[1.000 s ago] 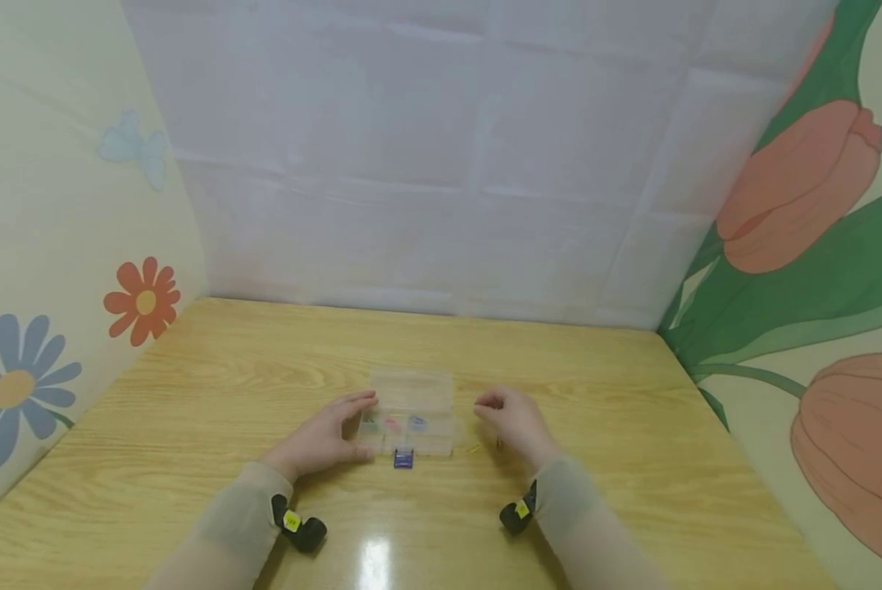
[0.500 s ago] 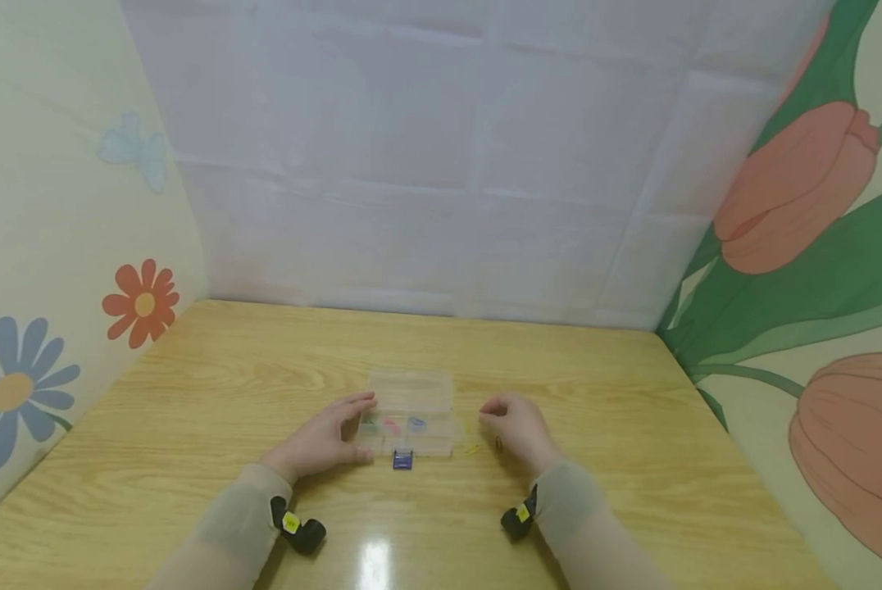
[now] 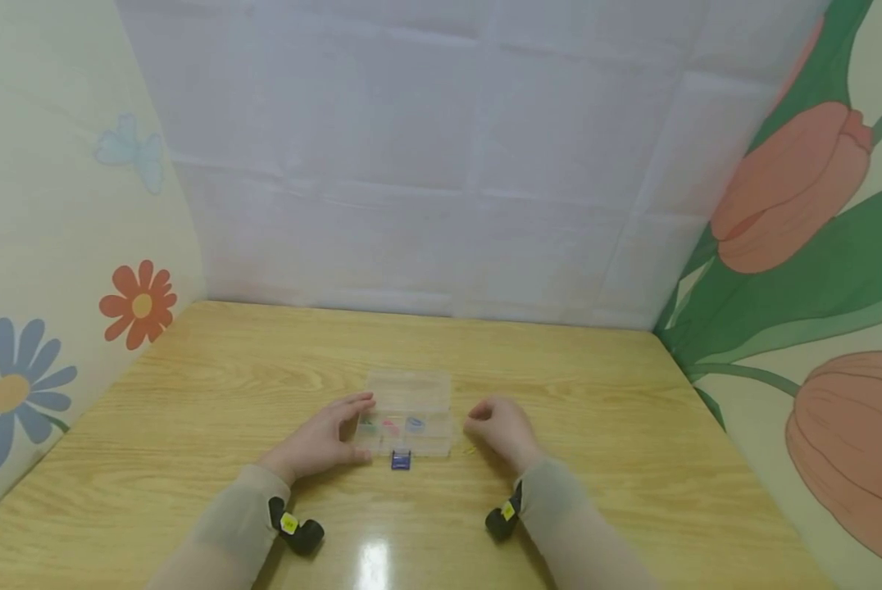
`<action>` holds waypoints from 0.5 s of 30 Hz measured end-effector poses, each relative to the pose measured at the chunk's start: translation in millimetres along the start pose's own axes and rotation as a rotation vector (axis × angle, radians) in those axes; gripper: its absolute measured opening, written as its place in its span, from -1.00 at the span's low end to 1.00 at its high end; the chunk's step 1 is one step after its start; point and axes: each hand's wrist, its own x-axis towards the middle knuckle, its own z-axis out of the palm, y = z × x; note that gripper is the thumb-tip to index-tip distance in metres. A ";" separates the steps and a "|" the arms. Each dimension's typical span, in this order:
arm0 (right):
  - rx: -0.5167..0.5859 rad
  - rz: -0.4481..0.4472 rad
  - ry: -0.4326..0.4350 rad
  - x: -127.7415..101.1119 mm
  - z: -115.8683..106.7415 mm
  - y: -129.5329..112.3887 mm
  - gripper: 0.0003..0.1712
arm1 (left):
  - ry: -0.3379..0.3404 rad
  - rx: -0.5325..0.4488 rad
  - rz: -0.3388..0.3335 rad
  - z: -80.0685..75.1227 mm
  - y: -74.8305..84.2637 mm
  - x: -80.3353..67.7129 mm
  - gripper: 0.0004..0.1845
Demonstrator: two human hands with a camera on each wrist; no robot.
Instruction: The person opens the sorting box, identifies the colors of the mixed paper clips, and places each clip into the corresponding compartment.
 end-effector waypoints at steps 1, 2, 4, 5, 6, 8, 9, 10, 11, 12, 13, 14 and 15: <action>-0.007 -0.002 -0.001 0.5 1.1 -0.3 -0.81 | 0.000 0.000 0.001 -0.1 0.1 -0.1 -0.11; -0.014 0.001 0.000 1.0 2.1 -0.5 -0.81 | 0.000 0.002 0.001 -0.2 0.1 -0.2 -0.11; -0.036 0.005 0.000 2.4 4.0 -0.7 -0.80 | 0.001 0.006 0.001 -0.2 -0.2 -0.2 -0.11; -0.046 0.006 0.000 3.1 4.7 -1.0 -0.80 | 0.002 0.009 0.004 -0.2 -0.2 -0.2 -0.11; -0.059 0.005 -0.001 3.9 5.2 -1.2 -0.80 | 0.003 0.011 0.004 -0.1 -0.3 -0.1 -0.11; -0.079 0.014 -0.002 5.0 5.8 -2.0 -0.81 | 0.005 0.014 0.007 0.1 -0.6 0.1 -0.11; -0.085 0.017 -0.003 5.3 5.9 -2.4 -0.82 | 0.005 0.014 0.008 0.2 -0.6 0.2 -0.11; -0.089 0.021 -0.001 5.5 5.8 -2.7 -0.83 | 0.004 0.014 0.007 0.2 -0.4 0.3 -0.10; -0.091 0.026 0.000 5.4 5.6 -3.1 -0.84 | 0.004 0.014 0.008 0.2 -0.2 0.3 -0.11; -0.094 0.029 0.002 5.2 5.3 -3.4 -0.85 | 0.004 0.011 0.008 0.1 0.1 0.3 -0.11; -0.096 0.032 0.003 5.0 5.1 -3.6 -0.86 | 0.003 0.012 0.011 0.1 0.2 0.2 -0.11; -0.100 0.032 0.005 4.7 4.9 -3.5 -0.87 | 0.003 0.010 0.010 0.0 0.5 0.3 -0.11; -0.104 0.031 0.005 4.3 4.6 -3.7 -0.88 | 0.003 0.009 0.010 0.0 0.9 0.2 -0.11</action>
